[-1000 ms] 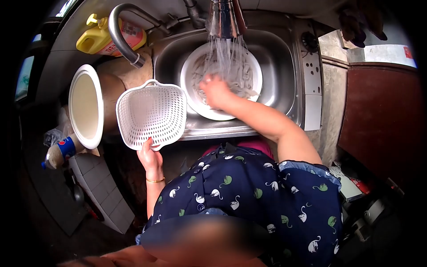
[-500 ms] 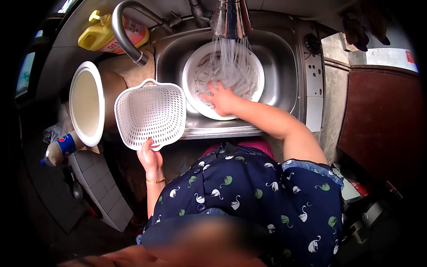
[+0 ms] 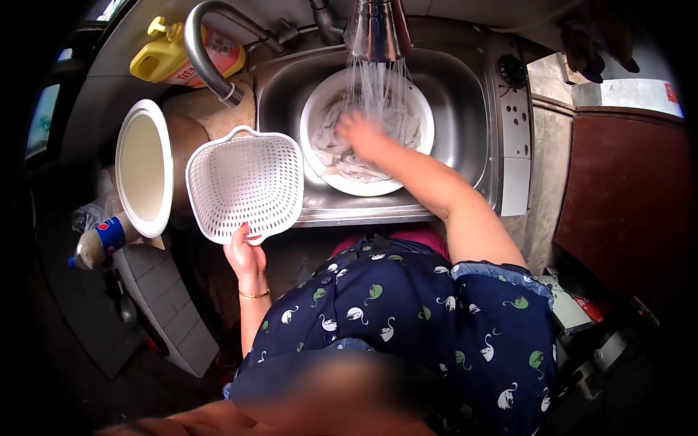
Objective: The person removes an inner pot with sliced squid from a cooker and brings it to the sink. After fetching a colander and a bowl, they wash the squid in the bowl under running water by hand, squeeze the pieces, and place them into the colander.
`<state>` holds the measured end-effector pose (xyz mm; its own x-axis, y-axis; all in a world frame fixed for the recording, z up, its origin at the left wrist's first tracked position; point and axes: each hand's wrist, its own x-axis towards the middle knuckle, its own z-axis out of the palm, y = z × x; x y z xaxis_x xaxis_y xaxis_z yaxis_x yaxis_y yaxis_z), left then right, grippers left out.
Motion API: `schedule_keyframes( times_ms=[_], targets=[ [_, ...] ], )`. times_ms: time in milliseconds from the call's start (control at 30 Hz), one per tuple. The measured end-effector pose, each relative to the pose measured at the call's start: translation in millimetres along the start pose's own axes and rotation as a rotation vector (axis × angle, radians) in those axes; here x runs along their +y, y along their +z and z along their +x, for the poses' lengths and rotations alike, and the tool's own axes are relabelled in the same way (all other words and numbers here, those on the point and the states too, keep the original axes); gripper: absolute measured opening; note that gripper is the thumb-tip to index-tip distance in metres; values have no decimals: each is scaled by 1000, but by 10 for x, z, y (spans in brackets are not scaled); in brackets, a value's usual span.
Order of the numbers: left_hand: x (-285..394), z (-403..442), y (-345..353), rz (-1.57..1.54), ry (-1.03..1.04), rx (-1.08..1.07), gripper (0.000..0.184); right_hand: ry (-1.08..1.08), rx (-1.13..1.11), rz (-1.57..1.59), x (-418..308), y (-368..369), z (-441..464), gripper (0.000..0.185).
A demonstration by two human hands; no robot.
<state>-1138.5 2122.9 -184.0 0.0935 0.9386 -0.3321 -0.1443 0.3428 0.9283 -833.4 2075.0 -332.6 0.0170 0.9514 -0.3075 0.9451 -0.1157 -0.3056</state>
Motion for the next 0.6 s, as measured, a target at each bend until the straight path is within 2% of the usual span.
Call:
schedule_keyframes(
  times_ms=[100, 200, 333, 433, 533, 600],
  targets=[
    [4, -16, 5, 10, 14, -7, 45, 385, 205, 90, 344, 281, 253, 60],
    [15, -26, -17, 13, -6, -22, 45, 456, -10, 373, 232, -41, 193, 62],
    [7, -22, -4, 4, 5, -11, 45, 68, -224, 443, 289, 238, 221, 64],
    [20, -17, 11, 2, -8, -18, 45, -16, -213, 421, -18, -112, -187, 62],
    [6, -10, -12, 5, -22, -23, 45, -209, -124, -43, -92, -118, -477, 58],
    [1, -6, 2, 2, -17, -19, 45, 12, -27, 181, 89, 50, -404, 58]
  ],
)
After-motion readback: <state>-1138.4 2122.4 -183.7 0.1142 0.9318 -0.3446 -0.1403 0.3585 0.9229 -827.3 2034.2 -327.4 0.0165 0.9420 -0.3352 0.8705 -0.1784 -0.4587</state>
